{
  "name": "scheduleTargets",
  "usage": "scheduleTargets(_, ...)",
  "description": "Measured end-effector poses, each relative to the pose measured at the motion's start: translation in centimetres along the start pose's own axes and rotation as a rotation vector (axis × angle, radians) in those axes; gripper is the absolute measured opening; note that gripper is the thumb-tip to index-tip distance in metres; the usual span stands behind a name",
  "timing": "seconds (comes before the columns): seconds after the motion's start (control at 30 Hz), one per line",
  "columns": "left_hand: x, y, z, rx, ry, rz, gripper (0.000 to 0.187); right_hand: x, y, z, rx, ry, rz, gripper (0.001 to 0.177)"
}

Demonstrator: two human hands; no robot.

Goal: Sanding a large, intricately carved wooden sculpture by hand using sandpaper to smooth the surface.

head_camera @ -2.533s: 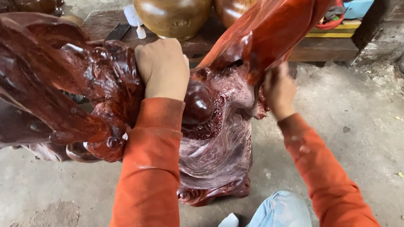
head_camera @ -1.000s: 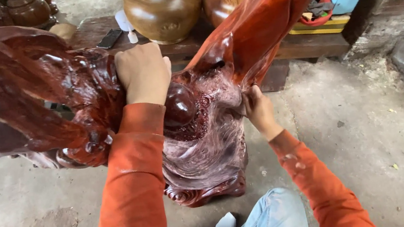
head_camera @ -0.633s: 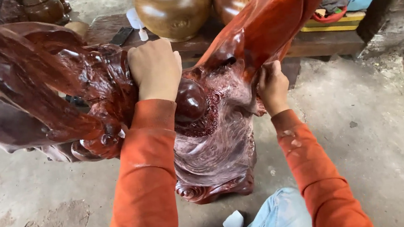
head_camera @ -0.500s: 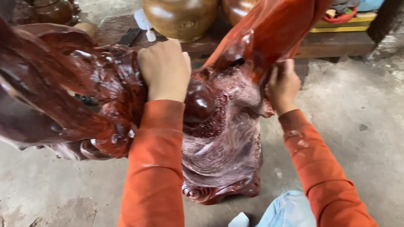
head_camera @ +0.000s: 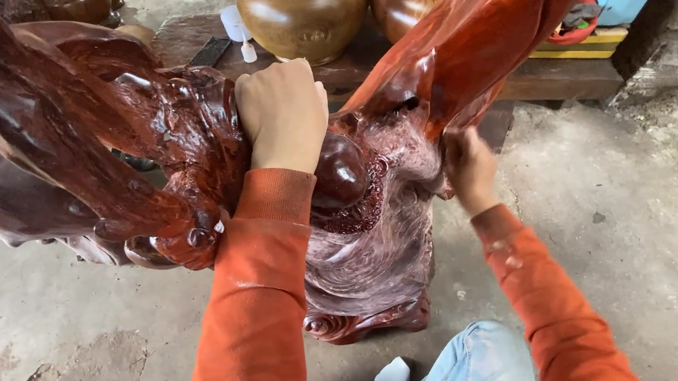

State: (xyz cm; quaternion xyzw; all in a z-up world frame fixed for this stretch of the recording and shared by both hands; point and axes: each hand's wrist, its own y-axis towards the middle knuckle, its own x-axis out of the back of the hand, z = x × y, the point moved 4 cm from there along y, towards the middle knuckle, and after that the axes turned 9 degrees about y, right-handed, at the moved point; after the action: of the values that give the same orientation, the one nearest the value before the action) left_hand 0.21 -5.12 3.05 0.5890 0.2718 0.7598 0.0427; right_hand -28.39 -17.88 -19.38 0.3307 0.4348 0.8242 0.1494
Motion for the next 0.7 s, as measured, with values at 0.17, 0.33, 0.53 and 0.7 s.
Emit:
scheduleTargets(0.17,0.6,-0.4,0.1,0.012,0.014,0.002,0.026,2.0,5.9,-0.4,-0.035,0.051,-0.163,0.012)
scheduleTargets(0.33,0.6,-0.4,0.0,0.001,0.019,0.019,0.028,1.0,2.2,1.2,-0.106,0.054,-0.148,0.008)
scheduleTargets(0.53,0.2,-0.4,0.0,0.008,0.033,0.001,0.029,0.1,1.6,-0.2,-0.066,-0.089,0.102,0.023)
scheduleTargets(0.7,0.6,-0.7,0.0,-0.008,0.044,0.006,0.026,1.6,4.3,0.9,-0.207,0.103,-0.134,0.010)
